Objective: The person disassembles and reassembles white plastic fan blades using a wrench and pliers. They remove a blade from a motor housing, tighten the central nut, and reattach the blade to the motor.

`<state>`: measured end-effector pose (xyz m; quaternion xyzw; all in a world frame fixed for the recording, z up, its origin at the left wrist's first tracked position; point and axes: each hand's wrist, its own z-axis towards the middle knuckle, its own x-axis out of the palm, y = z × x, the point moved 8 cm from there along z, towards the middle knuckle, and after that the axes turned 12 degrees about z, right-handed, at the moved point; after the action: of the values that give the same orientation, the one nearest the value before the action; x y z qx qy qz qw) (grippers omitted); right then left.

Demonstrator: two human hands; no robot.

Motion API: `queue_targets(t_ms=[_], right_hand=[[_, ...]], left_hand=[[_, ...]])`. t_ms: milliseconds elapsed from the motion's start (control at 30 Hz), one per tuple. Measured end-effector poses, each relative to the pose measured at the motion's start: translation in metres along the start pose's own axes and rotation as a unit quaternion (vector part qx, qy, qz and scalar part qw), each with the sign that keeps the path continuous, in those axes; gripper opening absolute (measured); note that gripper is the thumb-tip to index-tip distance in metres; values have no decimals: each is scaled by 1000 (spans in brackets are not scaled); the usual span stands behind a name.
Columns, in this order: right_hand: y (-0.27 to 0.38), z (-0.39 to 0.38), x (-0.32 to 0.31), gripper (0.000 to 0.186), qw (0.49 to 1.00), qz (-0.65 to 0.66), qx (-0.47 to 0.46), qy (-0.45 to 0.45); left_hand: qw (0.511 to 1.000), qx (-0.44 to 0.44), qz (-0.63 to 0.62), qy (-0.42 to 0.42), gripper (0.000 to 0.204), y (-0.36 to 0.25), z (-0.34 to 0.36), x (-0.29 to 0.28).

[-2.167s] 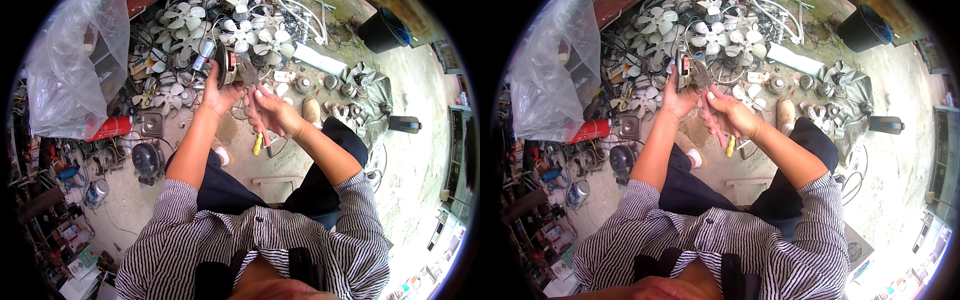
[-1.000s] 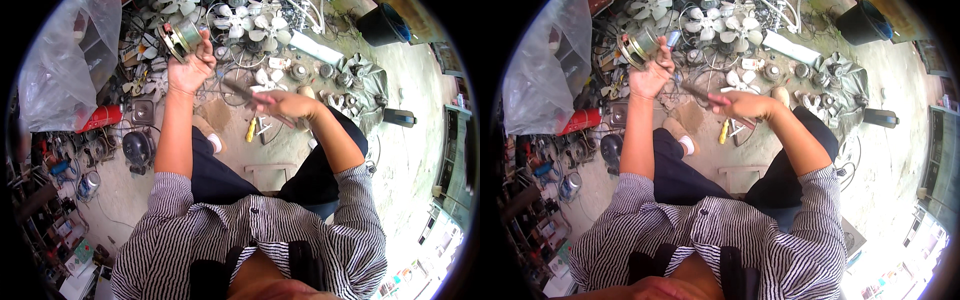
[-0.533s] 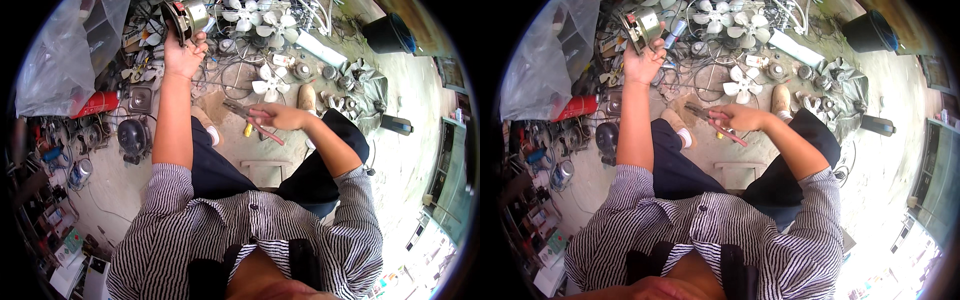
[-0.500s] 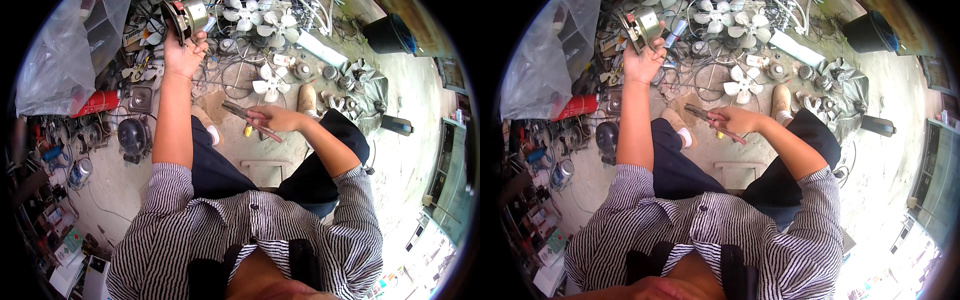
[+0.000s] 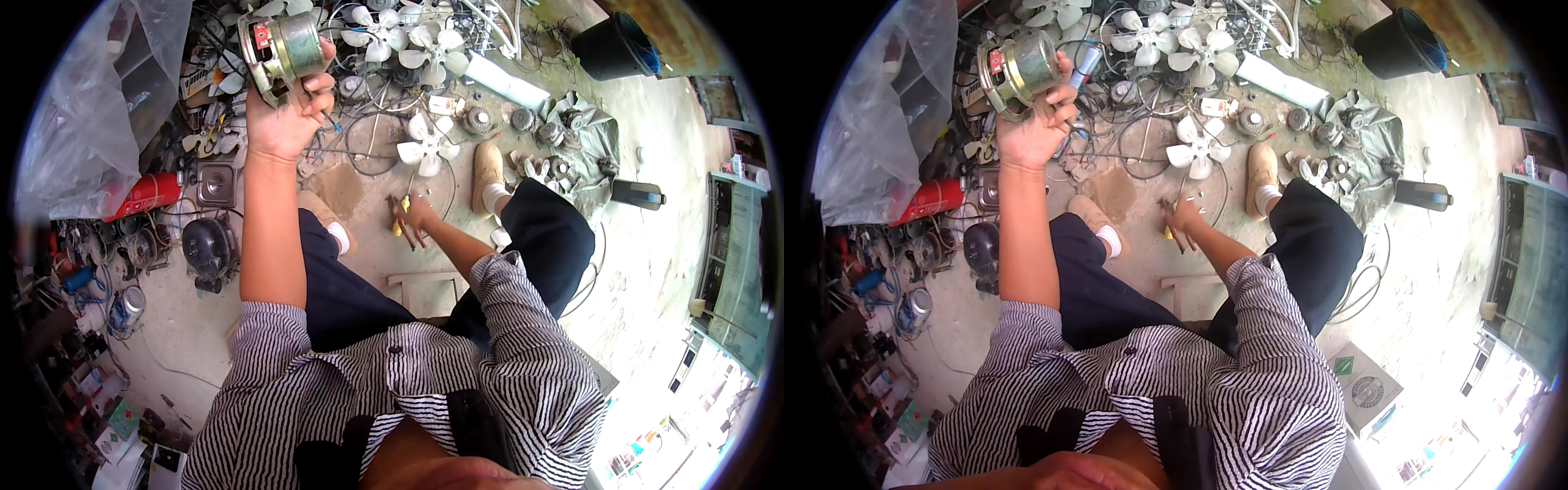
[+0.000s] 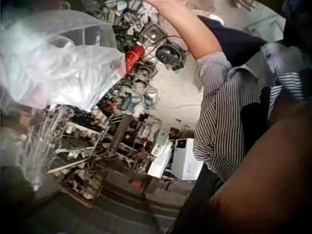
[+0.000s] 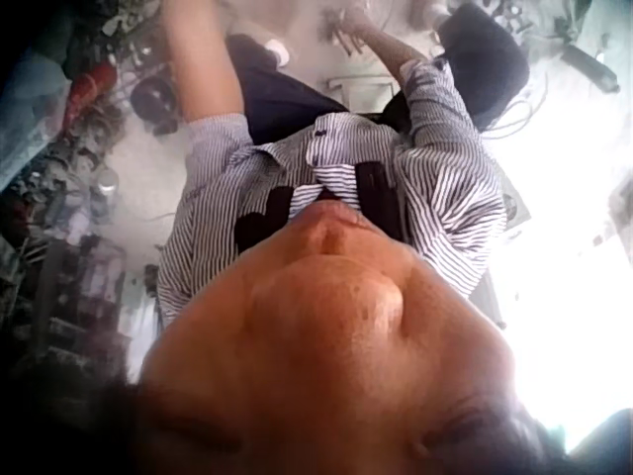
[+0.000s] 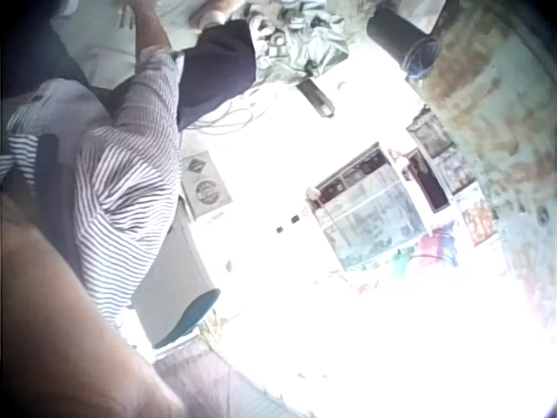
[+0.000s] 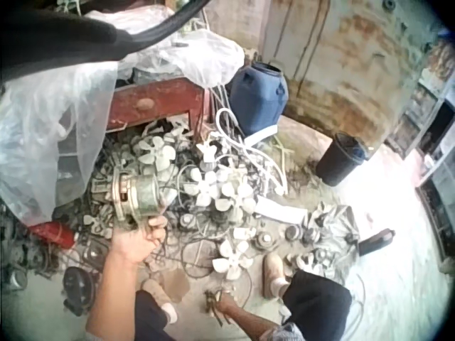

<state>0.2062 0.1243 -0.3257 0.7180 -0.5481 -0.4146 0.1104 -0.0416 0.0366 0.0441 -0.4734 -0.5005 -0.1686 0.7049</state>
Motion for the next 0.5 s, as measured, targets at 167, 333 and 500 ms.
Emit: queue_targets(t_ms=[167, 333, 500], right_hand=[[129, 13, -161, 79, 903, 129, -173, -370], [132, 69, -245, 21, 948, -101, -106, -284], [155, 40, -311, 40, 950, -151, -121, -245]], left_hand=[[998, -40, -16, 38, 71, 4, -1, 8], [998, -24, -34, 54, 71, -4, 4, 13], [998, 6, -39, 41, 65, -36, -9, -2]])
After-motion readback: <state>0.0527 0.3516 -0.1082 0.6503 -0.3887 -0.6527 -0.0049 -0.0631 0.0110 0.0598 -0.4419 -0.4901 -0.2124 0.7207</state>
